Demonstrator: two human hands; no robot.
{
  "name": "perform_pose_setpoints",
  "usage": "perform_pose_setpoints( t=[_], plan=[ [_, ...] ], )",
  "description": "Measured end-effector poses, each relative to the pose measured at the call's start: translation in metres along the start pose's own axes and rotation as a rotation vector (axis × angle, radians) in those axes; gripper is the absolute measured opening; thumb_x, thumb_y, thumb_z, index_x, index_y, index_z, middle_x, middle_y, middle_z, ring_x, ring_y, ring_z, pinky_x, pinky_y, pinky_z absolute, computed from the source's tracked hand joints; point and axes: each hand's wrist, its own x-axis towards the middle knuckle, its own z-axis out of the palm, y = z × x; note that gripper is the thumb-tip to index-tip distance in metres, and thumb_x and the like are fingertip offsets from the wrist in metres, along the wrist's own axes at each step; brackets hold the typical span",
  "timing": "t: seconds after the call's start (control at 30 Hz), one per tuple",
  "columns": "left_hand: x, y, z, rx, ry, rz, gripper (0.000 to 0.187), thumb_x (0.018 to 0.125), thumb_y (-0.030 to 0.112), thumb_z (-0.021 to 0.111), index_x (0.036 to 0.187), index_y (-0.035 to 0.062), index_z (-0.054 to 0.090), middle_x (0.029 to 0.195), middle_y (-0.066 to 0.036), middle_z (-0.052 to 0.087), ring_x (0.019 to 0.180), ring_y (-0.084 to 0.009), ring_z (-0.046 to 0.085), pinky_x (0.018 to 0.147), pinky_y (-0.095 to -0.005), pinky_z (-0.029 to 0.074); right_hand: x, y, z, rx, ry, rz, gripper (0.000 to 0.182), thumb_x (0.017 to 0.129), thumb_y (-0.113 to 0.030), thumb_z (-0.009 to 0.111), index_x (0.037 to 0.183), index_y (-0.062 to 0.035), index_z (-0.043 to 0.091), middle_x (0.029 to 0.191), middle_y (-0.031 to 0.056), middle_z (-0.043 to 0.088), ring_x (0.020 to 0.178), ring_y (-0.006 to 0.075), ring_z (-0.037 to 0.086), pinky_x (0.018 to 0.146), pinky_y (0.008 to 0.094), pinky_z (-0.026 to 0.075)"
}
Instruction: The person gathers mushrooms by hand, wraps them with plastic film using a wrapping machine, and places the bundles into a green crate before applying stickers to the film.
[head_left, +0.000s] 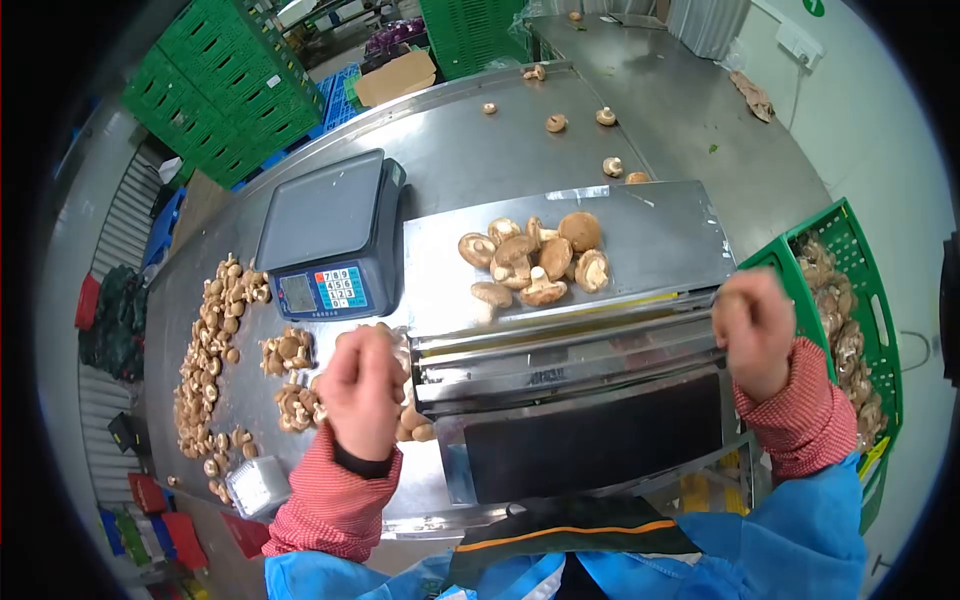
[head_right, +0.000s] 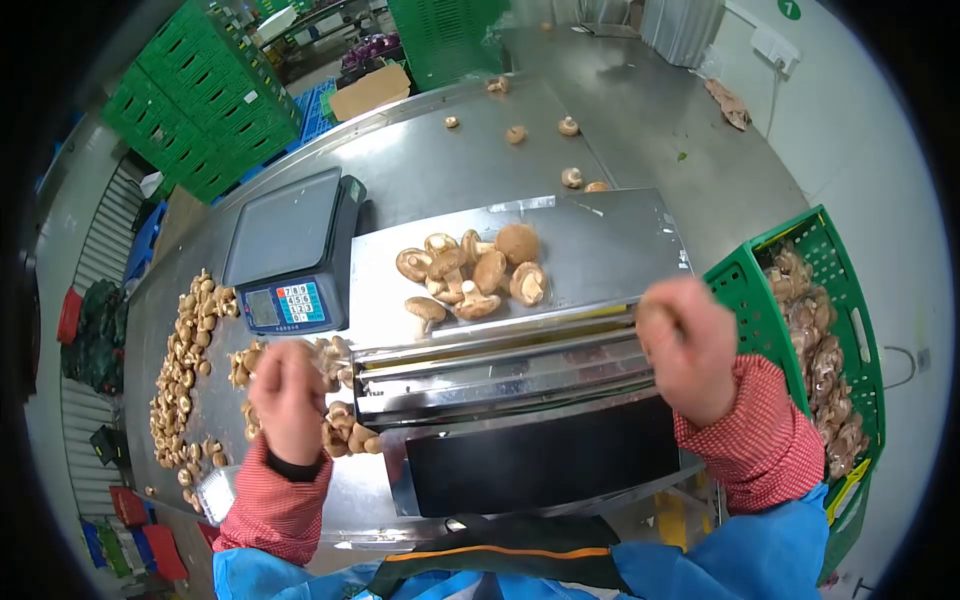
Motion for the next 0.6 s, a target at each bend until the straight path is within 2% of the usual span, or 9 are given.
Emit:
perform_pose_setpoints(
  t=[0.07, 0.2, 0.27, 0.3, 0.37, 0.43, 0.47, 0.53, 0.6],
  plan=[
    [0.037, 0.028, 0.006, -0.202, -0.036, 0.202, 0.017, 0.097, 0.015, 0.049, 0.092, -0.0001, 0.056, 0.062, -0.003, 0.055, 0.048, -0.0088, 0.049, 0.045, -0.0212, 0.040, 0.043, -0.016, 0.007, 0.481, 0.087, 0.058, 0.006, 0.097, -0.007, 0.044, 0.095, -0.0025, 0.045, 0.066, 0.0058, 0.054, 0.054, 0.0107, 0.052, 0.047, 0.0257, 0.043],
    [0.133, 0.016, 0.047, -0.332, -0.018, 0.159, 0.019, 0.095, 0.017, 0.054, 0.103, 0.0008, 0.059, 0.090, -0.011, 0.066, 0.077, -0.0186, 0.066, 0.072, -0.0306, 0.055, 0.130, 0.022, 0.046, 0.478, 0.148, 0.213, 0.011, 0.099, -0.015, 0.040, 0.099, -0.0039, 0.043, 0.068, 0.0089, 0.059, 0.060, 0.0163, 0.061, 0.052, 0.0265, 0.049],
    [0.178, -0.042, 0.070, -0.106, -0.066, 0.280, 0.017, 0.095, 0.014, 0.053, 0.099, 0.0008, 0.063, 0.085, -0.008, 0.067, 0.075, -0.0162, 0.065, 0.070, -0.0275, 0.054, 0.151, 0.087, 0.078, 0.291, 0.138, 0.205, 0.013, 0.096, -0.016, 0.044, 0.096, -0.0031, 0.047, 0.071, 0.0115, 0.063, 0.063, 0.0204, 0.064, 0.056, 0.0319, 0.051],
    [0.177, -0.050, 0.078, 0.275, -0.039, 0.294, 0.014, 0.092, 0.010, 0.055, 0.094, 0.0017, 0.067, 0.084, -0.007, 0.069, 0.075, -0.0143, 0.065, 0.067, -0.0263, 0.053, 0.149, 0.108, 0.092, 0.114, 0.100, 0.227, 0.014, 0.094, -0.017, 0.047, 0.095, -0.0026, 0.049, 0.072, 0.0128, 0.064, 0.064, 0.0227, 0.064, 0.059, 0.0343, 0.050],
    [0.174, -0.092, 0.090, 0.522, -0.095, 0.483, 0.012, 0.086, 0.006, 0.058, 0.093, 0.0029, 0.068, 0.084, -0.013, 0.069, 0.073, -0.0183, 0.067, 0.063, -0.0303, 0.052, 0.139, 0.125, 0.108, -0.182, 0.000, 0.182, 0.018, 0.091, -0.019, 0.051, 0.092, -0.0019, 0.051, 0.074, 0.0147, 0.065, 0.066, 0.0263, 0.064, 0.063, 0.0376, 0.050],
    [0.160, -0.098, 0.090, 0.564, -0.249, 0.463, 0.014, 0.085, 0.009, 0.058, 0.093, 0.0028, 0.068, 0.083, -0.017, 0.065, 0.076, -0.0295, 0.065, 0.070, -0.0350, 0.051, 0.119, 0.127, 0.118, -0.418, -0.119, 0.050, 0.020, 0.088, -0.022, 0.053, 0.091, -0.0013, 0.052, 0.075, 0.0161, 0.065, 0.069, 0.0291, 0.064, 0.066, 0.0394, 0.050],
    [0.156, -0.093, 0.088, 0.529, -0.336, 0.445, 0.017, 0.085, 0.014, 0.057, 0.090, 0.0027, 0.068, 0.083, -0.019, 0.064, 0.079, -0.0356, 0.063, 0.074, -0.0394, 0.050, 0.119, 0.119, 0.117, -0.430, -0.212, 0.095, 0.022, 0.088, -0.022, 0.053, 0.091, -0.0008, 0.053, 0.075, 0.0162, 0.065, 0.070, 0.0300, 0.064, 0.066, 0.0397, 0.049],
    [0.158, -0.102, 0.081, 0.600, -0.426, 0.356, 0.020, 0.087, 0.017, 0.056, 0.092, 0.0012, 0.067, 0.084, -0.018, 0.064, 0.079, -0.0328, 0.063, 0.074, -0.0376, 0.049, 0.119, 0.104, 0.108, -0.449, -0.401, 0.186, 0.025, 0.088, -0.024, 0.054, 0.091, 0.0002, 0.055, 0.076, 0.0163, 0.065, 0.072, 0.0317, 0.064, 0.068, 0.0404, 0.049],
    [0.154, -0.106, 0.076, 0.660, -0.479, 0.265, 0.025, 0.089, 0.021, 0.055, 0.092, -0.0007, 0.066, 0.085, -0.019, 0.064, 0.079, -0.0316, 0.062, 0.074, -0.0373, 0.049, 0.125, 0.123, 0.104, -0.227, -0.590, 0.348, 0.031, 0.090, -0.028, 0.054, 0.091, 0.0025, 0.059, 0.079, 0.0118, 0.066, 0.075, 0.0246, 0.062, 0.068, 0.0362, 0.048]
  ],
)
